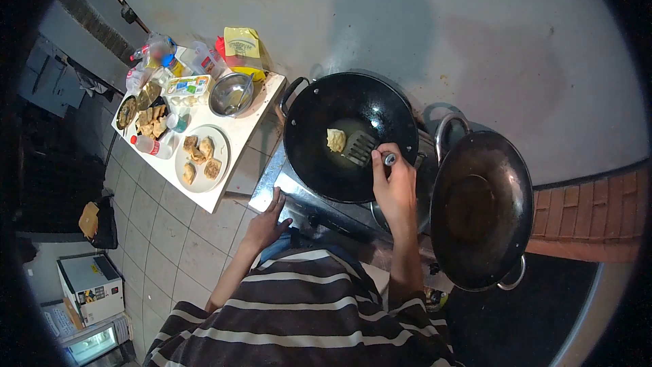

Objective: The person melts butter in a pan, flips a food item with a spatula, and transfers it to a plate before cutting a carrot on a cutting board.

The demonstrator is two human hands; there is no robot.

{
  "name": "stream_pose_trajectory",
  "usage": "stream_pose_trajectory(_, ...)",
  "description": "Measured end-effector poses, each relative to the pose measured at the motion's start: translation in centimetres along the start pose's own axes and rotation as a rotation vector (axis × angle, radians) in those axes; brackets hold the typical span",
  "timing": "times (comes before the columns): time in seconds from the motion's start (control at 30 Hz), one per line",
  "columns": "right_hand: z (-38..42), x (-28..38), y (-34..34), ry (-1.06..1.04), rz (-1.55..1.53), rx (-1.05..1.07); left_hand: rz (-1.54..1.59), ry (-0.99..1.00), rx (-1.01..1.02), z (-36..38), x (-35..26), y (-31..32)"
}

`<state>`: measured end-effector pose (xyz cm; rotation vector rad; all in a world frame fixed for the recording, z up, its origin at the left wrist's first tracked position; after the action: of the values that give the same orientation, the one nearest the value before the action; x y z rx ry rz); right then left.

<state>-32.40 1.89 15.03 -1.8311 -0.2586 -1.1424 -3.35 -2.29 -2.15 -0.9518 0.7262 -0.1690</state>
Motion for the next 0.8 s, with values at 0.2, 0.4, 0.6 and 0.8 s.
stream_pose_trajectory(0.2,0.4,0.3,0.2,0.020,-0.015,0.027,-0.008,-0.016,0.028,0.0,-0.2,-0.2)
stream_pose_trajectory(0.4,0.4,0.7,-0.3,0.027,-0.051,0.072,0.017,-0.035,0.049,-0.1,-0.1,-0.2)
stream_pose_trajectory(0.6,-0.4,1.3,-1.7,-0.020,-0.055,-0.033,0.026,-0.041,0.057,-0.1,-0.3,-0.4)
stream_pose_trajectory(0.8,-1.4,0.8,-0.3,-0.084,-0.074,-0.020,-0.004,0.003,-0.015,-0.1,0.2,0.4)
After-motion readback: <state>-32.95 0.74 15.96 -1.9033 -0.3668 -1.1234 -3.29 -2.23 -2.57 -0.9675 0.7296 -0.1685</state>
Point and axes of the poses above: each hand's wrist, its own z-axis away from the middle knuckle, its own y-axis out of the palm, x = y × z, the point moved 5 cm from there along -z, towards the middle knuckle, and after that the axes turned 3 degrees about y, right-handed, at the moved point
